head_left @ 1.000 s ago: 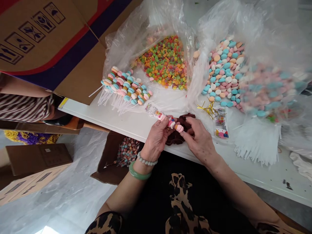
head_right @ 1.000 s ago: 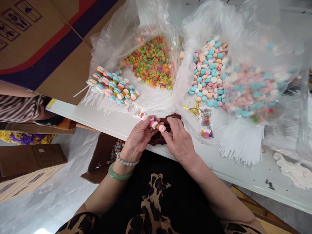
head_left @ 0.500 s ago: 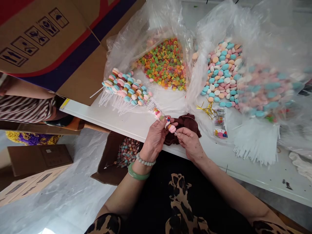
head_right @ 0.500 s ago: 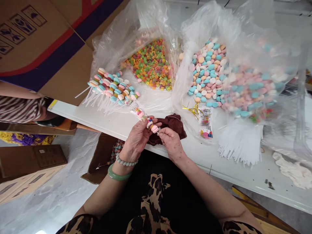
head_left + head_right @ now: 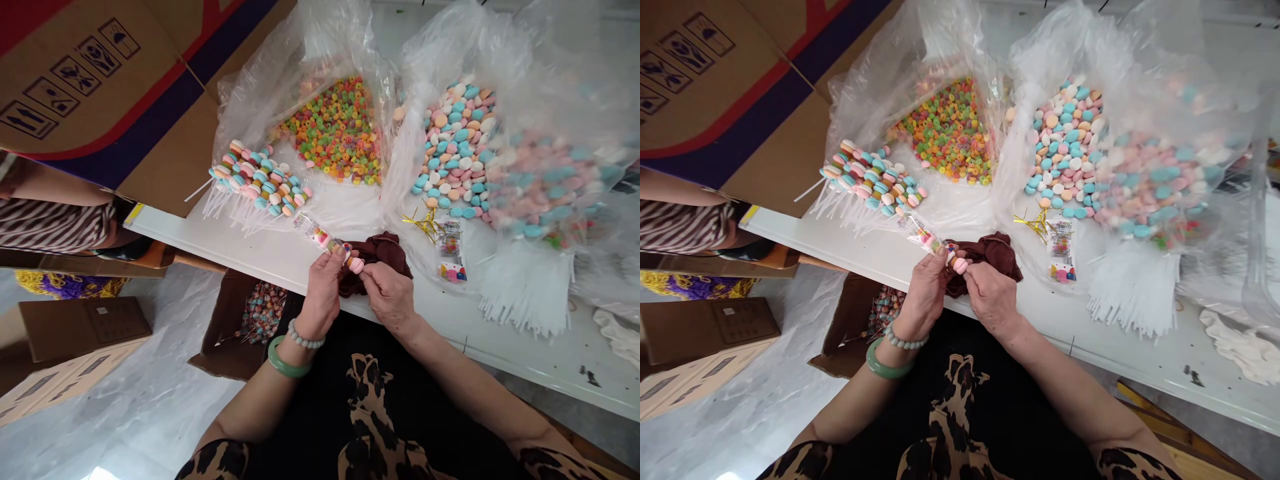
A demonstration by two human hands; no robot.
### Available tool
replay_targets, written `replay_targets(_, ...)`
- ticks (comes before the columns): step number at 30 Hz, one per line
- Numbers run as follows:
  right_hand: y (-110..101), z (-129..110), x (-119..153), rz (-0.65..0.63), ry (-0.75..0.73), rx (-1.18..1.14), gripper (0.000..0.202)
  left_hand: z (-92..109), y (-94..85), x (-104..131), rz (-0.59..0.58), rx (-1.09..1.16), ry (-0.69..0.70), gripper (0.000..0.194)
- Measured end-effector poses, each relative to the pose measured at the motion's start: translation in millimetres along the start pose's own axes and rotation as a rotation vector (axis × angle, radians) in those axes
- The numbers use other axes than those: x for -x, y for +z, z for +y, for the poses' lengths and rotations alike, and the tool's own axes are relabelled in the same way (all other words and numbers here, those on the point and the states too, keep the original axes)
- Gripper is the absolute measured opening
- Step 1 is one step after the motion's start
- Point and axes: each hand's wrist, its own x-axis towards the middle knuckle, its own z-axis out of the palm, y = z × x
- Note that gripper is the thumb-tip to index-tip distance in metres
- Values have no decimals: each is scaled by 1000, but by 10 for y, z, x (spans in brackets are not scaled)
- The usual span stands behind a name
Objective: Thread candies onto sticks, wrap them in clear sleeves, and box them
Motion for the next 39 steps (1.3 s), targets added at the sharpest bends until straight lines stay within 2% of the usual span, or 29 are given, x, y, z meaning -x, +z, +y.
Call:
replay_targets(3,31,17,-81,48,106,-126,20,-54,100,57,14,11,65,26)
replay_targets(7,28,74,-173,34,395,-582,16,-54,92,51,-85,-5,-64,29)
replay_targets(9,14,78,-190,17,508,-769,17,-32,41,19,-64,-49,-64,31)
replay_targets(12,-5,47,-193,5,600,-915,22,4,-27,-26,34,-179,120,26)
replay_targets(15,-16,9,-190,3,633,-956,24,30,-56,-34,89,-378,301,16)
replay_targets(19,-27,-10,-173,-21,622,-956,22,48,-90,-18,136,-567,444,10)
replay_targets(25,-49,-5,-144,-57,606,-969,22,64,-205,-51,120,-717,547,13)
replay_targets(31,-54,47,-103,-78,563,-858,24,111,-226,-54,66,-876,569,18)
replay_targets(35,-79,48,-81,-73,400,-604,19,146,-214,-43,59,-1006,617,20)
replay_targets(39,-88,1,-70,-49,158,-333,17,145,-225,-34,60,-1209,818,18)
